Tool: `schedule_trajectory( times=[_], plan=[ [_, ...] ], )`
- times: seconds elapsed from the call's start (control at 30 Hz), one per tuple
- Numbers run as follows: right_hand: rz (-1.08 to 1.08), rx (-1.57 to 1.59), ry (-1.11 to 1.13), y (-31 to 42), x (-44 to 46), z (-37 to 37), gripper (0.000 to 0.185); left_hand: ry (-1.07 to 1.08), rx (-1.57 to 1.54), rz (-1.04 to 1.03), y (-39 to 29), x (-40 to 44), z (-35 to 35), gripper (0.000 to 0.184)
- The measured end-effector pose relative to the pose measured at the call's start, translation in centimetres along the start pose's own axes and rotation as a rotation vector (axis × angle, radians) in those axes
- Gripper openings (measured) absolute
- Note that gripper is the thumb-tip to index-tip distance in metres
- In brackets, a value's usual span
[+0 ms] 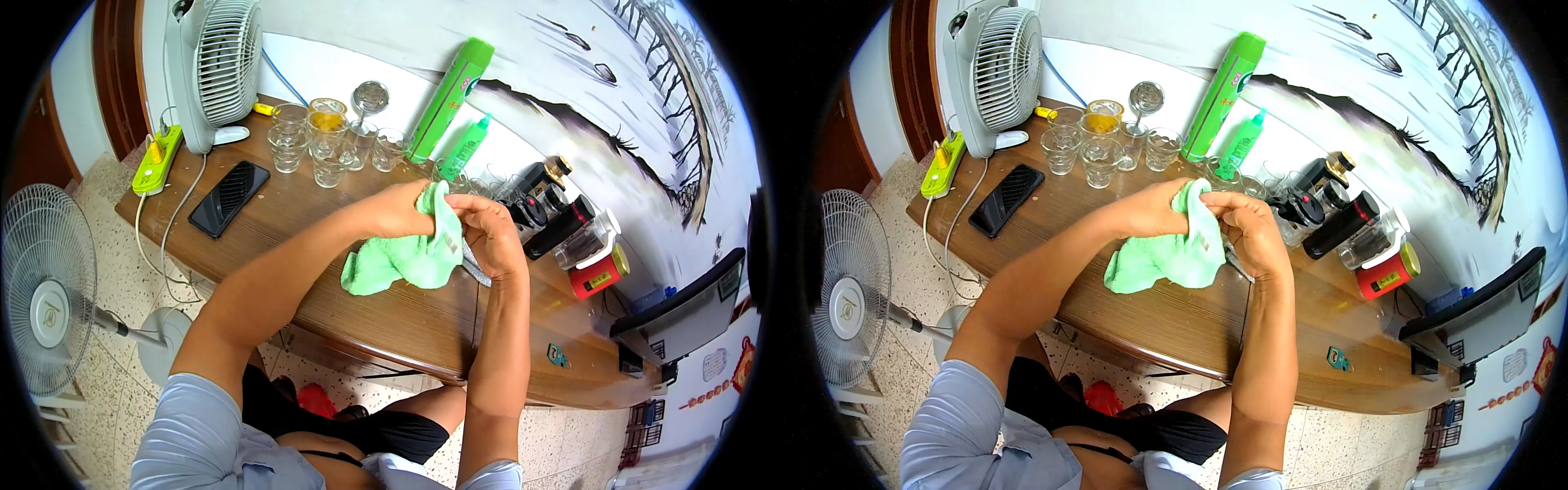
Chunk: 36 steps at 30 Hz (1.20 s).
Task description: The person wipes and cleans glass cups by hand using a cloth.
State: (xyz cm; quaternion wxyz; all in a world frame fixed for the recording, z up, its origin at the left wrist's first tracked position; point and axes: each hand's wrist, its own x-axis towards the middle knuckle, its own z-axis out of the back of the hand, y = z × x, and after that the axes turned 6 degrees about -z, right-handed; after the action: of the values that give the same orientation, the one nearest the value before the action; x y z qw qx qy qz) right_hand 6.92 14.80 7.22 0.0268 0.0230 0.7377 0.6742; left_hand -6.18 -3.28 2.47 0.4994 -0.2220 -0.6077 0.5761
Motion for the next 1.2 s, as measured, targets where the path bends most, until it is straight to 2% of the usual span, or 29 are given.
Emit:
schedule_trajectory(
  times=[0.07, 0.1, 0.2, 0.4, 0.57, 0.67, 0.77, 0.9, 1.0, 1.03, 1.13, 1.2],
  plan=[
    [0.036, -0.029, -0.011, -0.3, 0.2, 0.3, 0.034, -0.030, 0.230, -0.016, -0.9, -0.3, -0.3, 0.075],
    [0.045, -0.050, -0.021, -0.4, 0.2, 0.3, 0.030, -0.044, 0.220, 0.014, -1.1, -0.3, -0.4, 0.085],
    [0.094, -0.080, -0.043, -0.6, 0.2, 0.0, 0.023, -0.045, 0.203, -0.032, -1.4, -0.5, -0.3, 0.083],
    [0.281, -0.119, -0.109, -0.4, 0.0, -0.3, 0.025, 0.166, -0.531, 0.079, -2.5, -0.9, 0.2, 0.071],
    [0.411, -0.067, -0.144, 0.0, -0.3, -0.1, 0.018, 0.240, -0.801, 0.168, -0.9, -0.8, 0.4, 0.058],
    [0.415, -0.111, -0.159, 0.1, -0.5, 0.0, 0.010, 0.231, -0.702, 0.098, -1.4, -0.9, 0.0, 0.056],
    [0.372, -0.299, -0.223, 0.2, -0.7, -0.3, 0.010, 0.053, -0.263, -0.046, -1.4, -0.6, -1.0, 0.054],
    [0.292, -0.428, -0.370, -0.8, 0.2, -1.8, 0.014, -0.199, 0.429, 0.053, -2.5, -0.9, -2.0, 0.053],
    [0.277, -0.474, -0.477, -2.0, 1.1, -2.9, 0.016, -0.346, 0.646, -0.241, 0.3, -0.5, -2.6, 0.047],
    [0.286, -0.481, -0.506, -2.0, 1.1, -3.6, 0.016, -0.381, 0.712, -0.281, 0.7, -0.5, -2.7, 0.050],
    [0.345, -0.424, -0.527, -1.3, 0.6, -4.7, 0.017, -0.430, 0.740, -0.343, 0.4, -0.2, -2.3, 0.047],
    [0.409, -0.383, -0.509, -1.0, 0.4, -4.5, 0.018, -0.351, 0.654, -0.208, -1.3, -0.4, -1.9, 0.045]
  ],
)
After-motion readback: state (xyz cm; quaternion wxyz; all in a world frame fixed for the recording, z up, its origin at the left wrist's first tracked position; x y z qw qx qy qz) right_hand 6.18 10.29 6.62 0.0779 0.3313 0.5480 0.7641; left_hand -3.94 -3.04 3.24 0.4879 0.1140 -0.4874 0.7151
